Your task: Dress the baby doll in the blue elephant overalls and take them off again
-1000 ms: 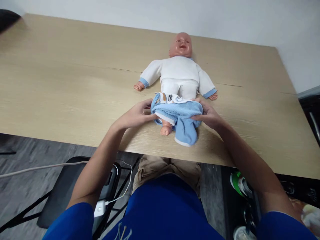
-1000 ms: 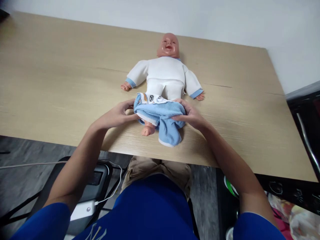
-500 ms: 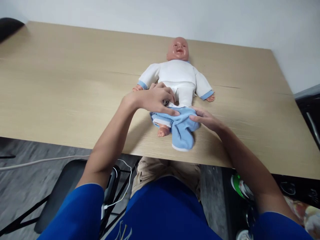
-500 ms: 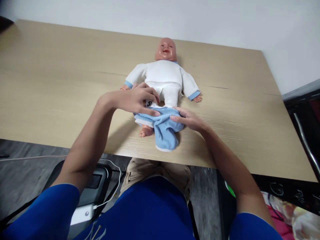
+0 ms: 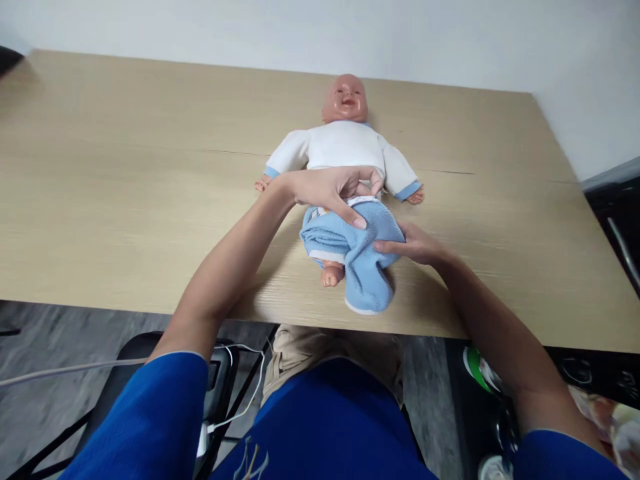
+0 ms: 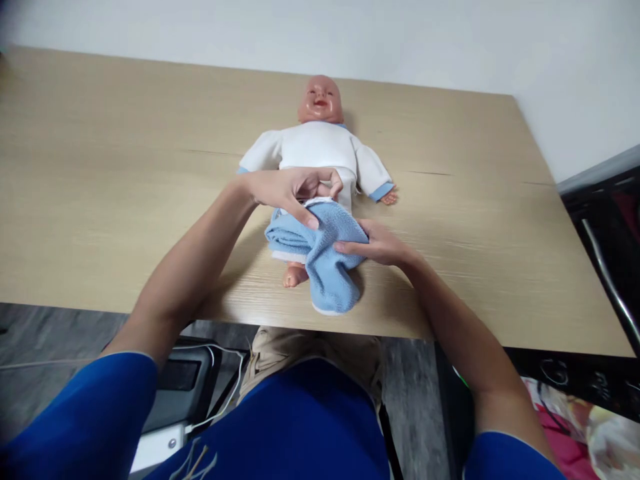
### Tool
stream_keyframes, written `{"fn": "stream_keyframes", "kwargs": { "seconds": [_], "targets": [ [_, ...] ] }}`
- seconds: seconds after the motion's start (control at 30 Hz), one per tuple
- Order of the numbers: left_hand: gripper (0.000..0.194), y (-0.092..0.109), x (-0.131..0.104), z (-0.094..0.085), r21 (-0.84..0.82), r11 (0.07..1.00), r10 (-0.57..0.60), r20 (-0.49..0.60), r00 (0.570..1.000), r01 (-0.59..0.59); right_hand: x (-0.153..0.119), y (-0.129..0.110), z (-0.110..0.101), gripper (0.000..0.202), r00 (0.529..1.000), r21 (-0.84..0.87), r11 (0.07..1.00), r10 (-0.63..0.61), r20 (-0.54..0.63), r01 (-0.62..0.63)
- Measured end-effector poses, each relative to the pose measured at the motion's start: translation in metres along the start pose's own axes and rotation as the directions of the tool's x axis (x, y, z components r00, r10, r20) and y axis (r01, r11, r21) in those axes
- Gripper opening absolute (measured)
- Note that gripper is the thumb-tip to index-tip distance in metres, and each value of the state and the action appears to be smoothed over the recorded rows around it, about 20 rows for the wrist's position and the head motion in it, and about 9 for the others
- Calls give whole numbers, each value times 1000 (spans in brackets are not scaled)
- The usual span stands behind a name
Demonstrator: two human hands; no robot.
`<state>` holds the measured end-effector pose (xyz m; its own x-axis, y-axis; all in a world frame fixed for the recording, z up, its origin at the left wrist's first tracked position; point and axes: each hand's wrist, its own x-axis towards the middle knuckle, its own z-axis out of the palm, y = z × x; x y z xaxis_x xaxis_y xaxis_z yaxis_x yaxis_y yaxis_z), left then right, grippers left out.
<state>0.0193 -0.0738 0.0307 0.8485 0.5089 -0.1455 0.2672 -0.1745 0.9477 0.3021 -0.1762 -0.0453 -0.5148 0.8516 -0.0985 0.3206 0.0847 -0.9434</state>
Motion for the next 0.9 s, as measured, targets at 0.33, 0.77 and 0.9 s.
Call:
{"fn": "stream_keyframes", "kwargs": {
  "seconds": [0.33, 0.77, 0.9],
  "targets": [
    [42, -12, 1, -8, 27, 997, -79, 255, 964, 74, 4, -5, -2, 66, 992, 268, 963, 38, -120, -4],
    [40, -15, 5, -2, 17, 998, 53, 202, 978, -58, -5, -5, 1, 64, 954, 433, 901, 125, -272, 5],
    [44, -17, 3, -8, 50, 997, 44, 243, 969, -58, -5, -11, -5, 59, 979, 408, 913, 105, -175, -25]
  ]
}}
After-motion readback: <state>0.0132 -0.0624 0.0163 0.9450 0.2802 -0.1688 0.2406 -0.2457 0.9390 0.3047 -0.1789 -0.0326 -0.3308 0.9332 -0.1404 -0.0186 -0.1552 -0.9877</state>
